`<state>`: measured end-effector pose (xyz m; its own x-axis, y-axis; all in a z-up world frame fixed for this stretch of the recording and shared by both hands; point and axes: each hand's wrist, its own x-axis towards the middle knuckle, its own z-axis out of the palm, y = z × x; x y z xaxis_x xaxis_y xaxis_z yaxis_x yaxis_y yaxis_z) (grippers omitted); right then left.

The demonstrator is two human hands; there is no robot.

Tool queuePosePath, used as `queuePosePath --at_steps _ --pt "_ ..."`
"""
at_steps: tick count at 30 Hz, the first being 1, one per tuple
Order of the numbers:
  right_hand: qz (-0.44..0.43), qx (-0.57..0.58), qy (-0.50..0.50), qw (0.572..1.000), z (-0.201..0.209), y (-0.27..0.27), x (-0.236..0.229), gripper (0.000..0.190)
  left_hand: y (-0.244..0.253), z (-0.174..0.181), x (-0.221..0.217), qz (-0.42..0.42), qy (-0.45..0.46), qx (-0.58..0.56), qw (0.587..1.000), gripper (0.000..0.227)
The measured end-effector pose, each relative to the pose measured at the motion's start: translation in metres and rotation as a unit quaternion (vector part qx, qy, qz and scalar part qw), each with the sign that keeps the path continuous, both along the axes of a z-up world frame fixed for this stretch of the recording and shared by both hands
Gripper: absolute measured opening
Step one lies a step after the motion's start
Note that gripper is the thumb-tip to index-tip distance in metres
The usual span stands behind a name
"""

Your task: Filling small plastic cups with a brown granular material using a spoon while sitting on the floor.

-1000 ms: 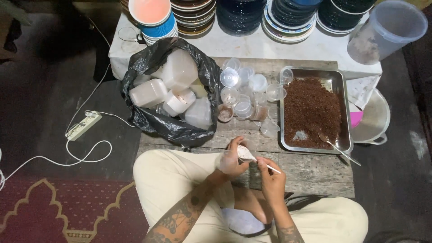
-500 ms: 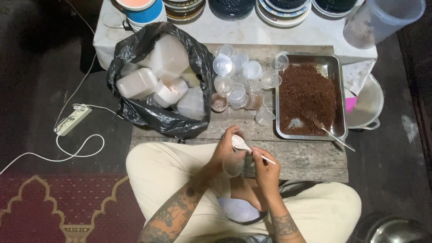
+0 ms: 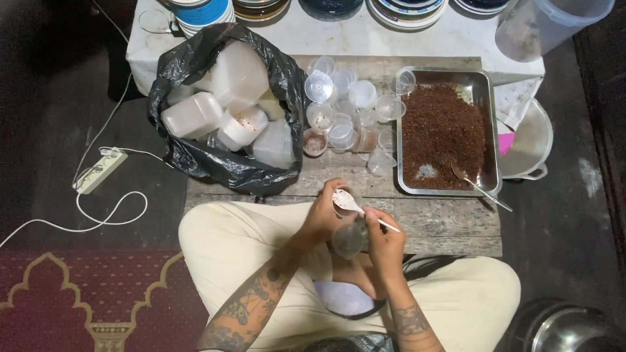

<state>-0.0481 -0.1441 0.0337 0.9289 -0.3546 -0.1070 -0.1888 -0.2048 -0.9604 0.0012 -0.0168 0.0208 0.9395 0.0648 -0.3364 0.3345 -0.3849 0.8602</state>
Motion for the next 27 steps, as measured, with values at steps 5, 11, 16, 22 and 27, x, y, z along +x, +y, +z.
queuePosePath --at_steps 5,11,16,22,27 --pt "-0.008 0.003 0.016 1.000 0.001 -0.004 0.003 0.018 0.020 -0.004 0.005 -0.093 -0.100 -0.122 0.983 0.078" --pt "-0.016 0.029 0.013 0.999 0.004 -0.001 0.001 0.018 0.016 0.006 0.009 -0.055 -0.065 -0.129 0.988 0.062" --pt "-0.008 -0.007 0.004 1.000 0.007 0.001 0.000 0.014 0.016 -0.004 0.008 -0.065 -0.032 -0.124 0.990 0.069" --pt "-0.048 -0.018 -0.018 0.999 -0.020 -0.002 0.000 0.014 0.018 -0.002 0.009 -0.117 -0.119 -0.123 0.978 0.068" --pt "-0.030 -0.046 -0.054 0.997 -0.022 0.002 -0.005 0.017 0.019 0.001 0.005 -0.060 -0.040 -0.149 0.986 0.055"
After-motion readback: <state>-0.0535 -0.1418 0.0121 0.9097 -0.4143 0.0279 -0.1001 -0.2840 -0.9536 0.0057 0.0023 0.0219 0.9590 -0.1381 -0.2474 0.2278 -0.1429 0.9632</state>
